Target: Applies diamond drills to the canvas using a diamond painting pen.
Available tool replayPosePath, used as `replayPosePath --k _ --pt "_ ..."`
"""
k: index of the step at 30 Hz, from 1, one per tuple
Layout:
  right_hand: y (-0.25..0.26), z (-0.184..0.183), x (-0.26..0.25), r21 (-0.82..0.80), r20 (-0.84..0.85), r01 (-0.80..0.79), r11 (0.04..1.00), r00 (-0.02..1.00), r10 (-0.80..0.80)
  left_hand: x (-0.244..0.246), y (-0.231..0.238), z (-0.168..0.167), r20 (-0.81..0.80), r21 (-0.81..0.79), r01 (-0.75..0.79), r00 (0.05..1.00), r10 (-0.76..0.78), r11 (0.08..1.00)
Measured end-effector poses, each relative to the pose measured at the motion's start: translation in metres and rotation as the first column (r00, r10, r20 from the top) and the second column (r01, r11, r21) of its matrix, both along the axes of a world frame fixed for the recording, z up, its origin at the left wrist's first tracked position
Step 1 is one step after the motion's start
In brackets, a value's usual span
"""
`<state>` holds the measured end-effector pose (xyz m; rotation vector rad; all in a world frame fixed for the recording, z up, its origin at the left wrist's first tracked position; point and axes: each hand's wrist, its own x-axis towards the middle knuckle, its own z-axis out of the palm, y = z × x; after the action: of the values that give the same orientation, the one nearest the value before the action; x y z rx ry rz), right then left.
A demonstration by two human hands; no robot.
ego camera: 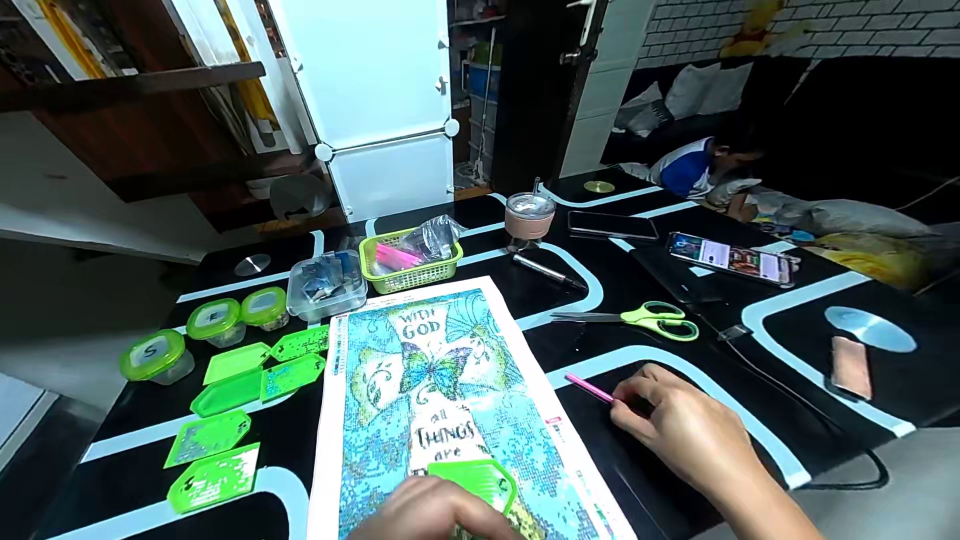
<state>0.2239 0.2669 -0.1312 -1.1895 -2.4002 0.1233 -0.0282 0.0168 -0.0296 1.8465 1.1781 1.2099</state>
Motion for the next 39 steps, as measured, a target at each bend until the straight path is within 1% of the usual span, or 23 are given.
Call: replayPosePath --k 1,3,5,6,8,9,10,12,13,15,17,19,20,23,25,27,29,30,31,33,35,37,39 --pt "-0.001 0.004 0.003 -0.045 0.022 0.012 0.999 1.0 -0.011 -0.012 0.003 -0.012 0.008 -0.03 0.019 1.0 -0.019 0.999" --pt "-0.003 0.012 0.006 -0.17 0.077 0.055 0.984 0.996 -0.043 -0.033 0.004 -0.036 0.107 0.007 -0.023 0.994 0.022 1.0" --pt "-0.002 0.019 0.005 -0.273 0.166 0.103 0.956 0.984 -0.058 -0.05 0.004 -0.06 0.206 0.122 -0.168 0.968 0.141 0.978" --pt "-0.001 0.021 0.004 -0.294 0.2 0.113 0.949 0.978 -0.054 -0.055 0.006 -0.068 0.246 0.181 -0.24 0.95 0.193 0.954" --pt "-0.003 0.023 0.001 -0.303 0.23 0.112 0.946 0.972 -0.041 -0.06 0.007 -0.074 0.269 0.233 -0.305 0.933 0.24 0.923" --pt "-0.004 0.025 -0.001 -0.303 0.236 0.104 0.947 0.971 -0.031 -0.059 0.007 -0.074 0.23 0.226 -0.301 0.941 0.249 0.927" --pt "-0.006 0.026 -0.003 -0.301 0.236 0.091 0.949 0.972 -0.018 -0.059 0.005 -0.074 0.153 0.198 -0.274 0.957 0.246 0.941" --pt "-0.008 0.026 -0.008 -0.3 0.23 0.069 0.951 0.973 0.002 -0.056 0.005 -0.078 -0.059 0.112 -0.225 0.971 0.233 0.968" --pt "-0.009 0.027 -0.01 -0.308 0.226 0.063 0.949 0.974 0.009 -0.051 0.006 -0.08 -0.181 0.051 -0.244 0.951 0.25 0.968" --pt "-0.008 0.026 -0.013 -0.321 0.219 0.055 0.946 0.976 0.018 -0.041 0.011 -0.087 -0.41 -0.031 -0.316 0.869 0.276 0.948" --pt "-0.006 0.026 -0.015 -0.334 0.206 0.05 0.941 0.978 0.021 -0.034 0.014 -0.091 -0.537 -0.043 -0.35 0.798 0.274 0.936" --pt "-0.004 0.023 -0.013 -0.328 0.155 0.015 0.944 0.987 0.039 -0.032 0.016 -0.091 -0.585 -0.029 -0.361 0.762 0.276 0.932" --pt "-0.004 0.019 -0.012 -0.293 0.11 -0.021 0.956 0.992 0.056 -0.031 0.017 -0.092 -0.593 -0.016 -0.361 0.754 0.282 0.932" --pt "-0.01 0.008 -0.016 -0.189 -0.104 -0.14 0.972 0.987 0.122 -0.031 0.022 -0.096 -0.594 0.064 -0.361 0.735 0.326 0.93" --pt "-0.018 0.006 -0.021 -0.19 -0.271 -0.235 0.953 0.946 0.179 -0.033 0.024 -0.095 -0.564 0.076 -0.392 0.741 0.364 0.917" --pt "-0.03 0.011 -0.027 -0.145 -0.419 -0.336 0.931 0.873 0.25 -0.037 0.028 -0.087 -0.528 0.046 -0.45 0.747 0.404 0.892" --pt "-0.053 0.026 -0.034 -0.15 -0.486 -0.469 0.87 0.802 0.348 -0.046 0.029 -0.077 -0.513 0.015 -0.514 0.732 0.448 0.858" --pt "-0.069 0.031 -0.04 -0.196 -0.473 -0.514 0.835 0.796 0.379 -0.049 0.029 -0.075 -0.508 0.016 -0.549 0.716 0.48 0.836" --pt "-0.084 0.034 -0.047 -0.25 -0.424 -0.528 0.812 0.813 0.398 -0.053 0.028 -0.075 -0.505 0.022 -0.579 0.697 0.509 0.815" --pt "-0.109 0.033 -0.064 -0.366 -0.246 -0.471 0.802 0.881 0.405 -0.057 0.025 -0.078 -0.502 0.038 -0.61 0.674 0.543 0.792" --pt "-0.119 0.031 -0.078 -0.466 -0.095 -0.382 0.798 0.918 0.385 -0.057 0.02 -0.082 -0.508 0.034 -0.614 0.669 0.543 0.789" --pt "-0.12 0.031 -0.084 -0.52 -0.06 -0.361 0.774 0.92 0.388 -0.054 0.014 -0.079 -0.521 -0.021 -0.593 0.694 0.497 0.805" --pt "-0.119 0.032 -0.087 -0.544 -0.075 -0.381 0.748 0.91 0.408 -0.05 0.01 -0.074 -0.55 -0.064 -0.589 0.695 0.464 0.806"
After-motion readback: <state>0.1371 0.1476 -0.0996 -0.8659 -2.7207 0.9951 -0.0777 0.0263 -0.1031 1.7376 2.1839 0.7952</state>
